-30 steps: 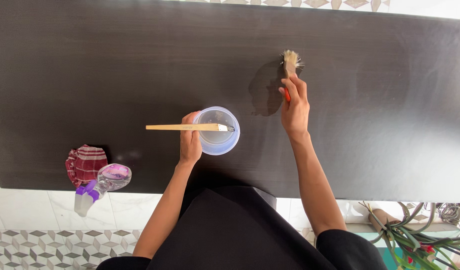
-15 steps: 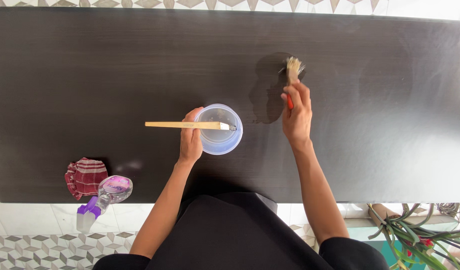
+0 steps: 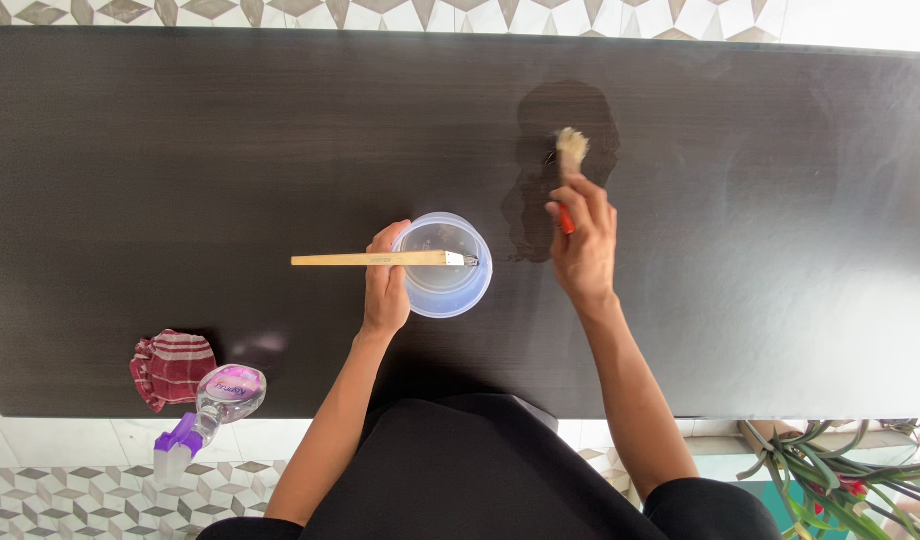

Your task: The person rubs a cloth over a table surface and then applies a liquid from a container using a brush.

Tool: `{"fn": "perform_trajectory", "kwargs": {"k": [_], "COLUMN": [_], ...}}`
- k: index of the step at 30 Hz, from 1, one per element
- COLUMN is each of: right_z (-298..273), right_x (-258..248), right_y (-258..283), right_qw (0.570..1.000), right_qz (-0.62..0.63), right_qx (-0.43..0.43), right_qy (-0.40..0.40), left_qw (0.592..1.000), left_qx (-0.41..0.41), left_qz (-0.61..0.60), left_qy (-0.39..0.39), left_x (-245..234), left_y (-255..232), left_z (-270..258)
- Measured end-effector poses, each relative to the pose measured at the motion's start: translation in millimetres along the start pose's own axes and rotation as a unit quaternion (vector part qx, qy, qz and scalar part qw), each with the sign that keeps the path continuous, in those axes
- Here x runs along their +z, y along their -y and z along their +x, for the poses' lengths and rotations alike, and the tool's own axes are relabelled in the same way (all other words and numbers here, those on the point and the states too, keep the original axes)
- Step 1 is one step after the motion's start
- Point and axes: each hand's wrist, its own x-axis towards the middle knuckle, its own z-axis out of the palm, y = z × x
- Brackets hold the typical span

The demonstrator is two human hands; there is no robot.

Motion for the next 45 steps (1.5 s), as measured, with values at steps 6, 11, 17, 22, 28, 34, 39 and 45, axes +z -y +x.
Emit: {"fn": "perform_trajectory", "kwargs": {"k": [6, 11, 17, 22, 28, 34, 39, 45], "right_z": [37, 61, 45, 74, 91, 51, 62, 87], "right_x": [11, 23, 17, 10, 30, 19, 21, 45], "right_y": [-24, -8, -17, -39, -11, 13, 5, 26], "right_qw": [0.998, 0.997, 1.0, 0.996, 0.998, 0.999, 0.999, 0.993], "right_qz": [0.003, 0.057, -0.023, -0.017, 0.049, -0.009, -0.018, 0.095], "right_qx": [0.029, 0.014, -0.015, 0.019, -0.036, -0.025, -0.018, -0.07], "right_qy": [-0.061, -0.059, -0.01, -0.085, -0.011, 0.031, -0.02, 0.028], "left_qw": [1.0, 1.0, 1.0, 0.999, 0.999, 0.997, 0.998, 0.997], "left_qx": [0.005, -0.002, -0.004, -0.023, -0.032, -0.04, -0.026, -0.052], "left_qz": [-0.015, -0.019, -0.02, -0.025, -0.036, -0.058, -0.058, -0.052], "left_qy": [0.001, 0.001, 0.001, 0.0, -0.002, 0.014, 0.008, -0.004], "left_x": [0, -1, 1, 2, 1, -2, -7, -12], "left_y": [-1, -3, -4, -2, -7, -4, 1, 5], "left_z": [2, 3, 7, 8, 8, 4, -14, -40]}}
